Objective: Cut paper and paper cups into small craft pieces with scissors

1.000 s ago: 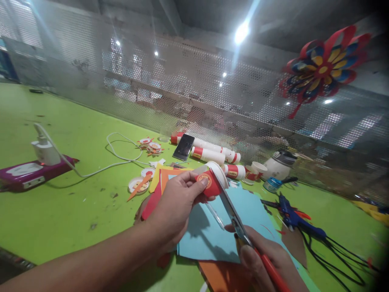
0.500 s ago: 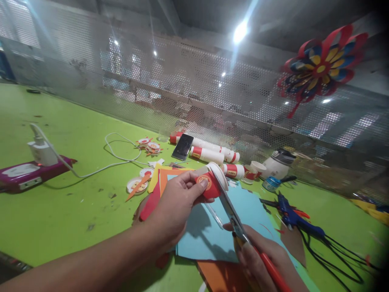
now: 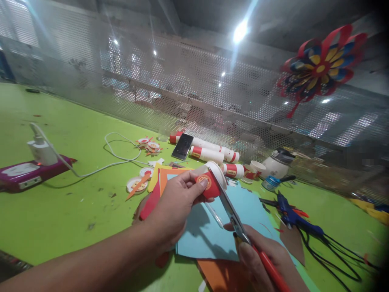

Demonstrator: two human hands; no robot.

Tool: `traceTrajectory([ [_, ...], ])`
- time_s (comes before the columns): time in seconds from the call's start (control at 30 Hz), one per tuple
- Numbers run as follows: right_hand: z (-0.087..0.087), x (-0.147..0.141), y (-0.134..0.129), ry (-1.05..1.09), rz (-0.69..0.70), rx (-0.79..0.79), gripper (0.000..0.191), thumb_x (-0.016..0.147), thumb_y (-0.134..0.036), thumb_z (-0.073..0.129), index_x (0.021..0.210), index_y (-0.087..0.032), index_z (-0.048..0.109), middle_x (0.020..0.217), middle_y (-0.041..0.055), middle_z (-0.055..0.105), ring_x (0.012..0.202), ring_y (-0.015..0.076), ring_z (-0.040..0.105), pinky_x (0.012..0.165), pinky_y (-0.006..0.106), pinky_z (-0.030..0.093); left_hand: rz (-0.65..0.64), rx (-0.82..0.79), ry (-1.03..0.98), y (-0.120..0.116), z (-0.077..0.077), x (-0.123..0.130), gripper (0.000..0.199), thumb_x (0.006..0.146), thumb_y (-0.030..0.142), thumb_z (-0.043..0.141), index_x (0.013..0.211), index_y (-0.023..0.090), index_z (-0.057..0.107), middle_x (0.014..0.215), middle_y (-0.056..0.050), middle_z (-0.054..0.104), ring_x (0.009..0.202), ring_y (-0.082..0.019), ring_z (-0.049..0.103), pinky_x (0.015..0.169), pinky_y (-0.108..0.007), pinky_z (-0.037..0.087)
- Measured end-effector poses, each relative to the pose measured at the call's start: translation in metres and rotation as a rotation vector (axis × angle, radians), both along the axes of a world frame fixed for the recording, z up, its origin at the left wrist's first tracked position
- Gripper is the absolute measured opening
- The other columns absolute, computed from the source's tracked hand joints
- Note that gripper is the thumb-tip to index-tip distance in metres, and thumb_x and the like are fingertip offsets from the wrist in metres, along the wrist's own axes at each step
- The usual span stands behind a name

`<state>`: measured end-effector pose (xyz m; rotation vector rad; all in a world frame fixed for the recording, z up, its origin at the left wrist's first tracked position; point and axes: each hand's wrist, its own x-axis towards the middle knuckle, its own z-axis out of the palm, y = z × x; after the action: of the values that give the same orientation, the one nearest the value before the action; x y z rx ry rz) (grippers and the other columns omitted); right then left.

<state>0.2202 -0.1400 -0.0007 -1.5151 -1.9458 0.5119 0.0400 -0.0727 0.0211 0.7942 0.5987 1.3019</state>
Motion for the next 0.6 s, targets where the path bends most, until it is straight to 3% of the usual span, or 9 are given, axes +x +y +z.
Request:
traceTrajectory([
  [0.13, 0.002, 0.0, 0.0, -0.01, 0.013, 0.022, 0.043, 0.089, -0.051, 0.04, 0.096, -0.017, 0.064, 0.054, -0.0041, 0.044, 0.047, 0.0116, 0.039, 0.045, 0.023, 0.03, -0.002, -0.005, 0.005, 0.0, -0.002, 0.0, 0.013, 0.077, 0.019, 0.066, 0.074, 0.012, 0.055, 0.071, -0.004, 0.064, 0.066, -0.011, 0.06, 0.068, -0.025, 0.048],
  [0.3, 0.0, -0.003, 0.002, 0.064, -0.015, -0.058, 0.046, 0.089, -0.055, 0.041, 0.098, -0.015, 0.062, 0.052, -0.0064, 0.035, 0.044, 0.0106, 0.035, 0.04, 0.022, 0.026, -0.013, -0.013, 0.021, 0.002, -0.006, -0.001, 0.016, 0.078, 0.024, 0.066, 0.076, 0.014, 0.054, 0.071, -0.003, 0.063, 0.064, -0.012, 0.06, 0.065, -0.026, 0.048],
  [0.5, 0.004, -0.003, 0.007, 0.134, -0.051, -0.036, 0.046, 0.088, -0.057, 0.041, 0.095, -0.017, 0.061, 0.052, -0.0057, 0.037, 0.045, 0.0115, 0.035, 0.041, 0.024, 0.027, -0.013, 0.012, 0.097, 0.004, -0.005, -0.003, 0.018, 0.077, 0.028, 0.067, 0.077, 0.015, 0.055, 0.072, -0.002, 0.061, 0.063, -0.012, 0.059, 0.066, -0.028, 0.048],
  [0.6, 0.01, 0.002, 0.011, 0.157, -0.105, -0.01, 0.044, 0.089, -0.057, 0.041, 0.097, -0.019, 0.06, 0.053, -0.0043, 0.043, 0.047, 0.013, 0.041, 0.045, 0.025, 0.032, -0.047, 0.047, 0.192, 0.004, -0.006, -0.004, 0.019, 0.079, 0.032, 0.064, 0.083, 0.015, 0.056, 0.076, -0.005, 0.064, 0.06, -0.012, 0.059, 0.064, -0.028, 0.046],
])
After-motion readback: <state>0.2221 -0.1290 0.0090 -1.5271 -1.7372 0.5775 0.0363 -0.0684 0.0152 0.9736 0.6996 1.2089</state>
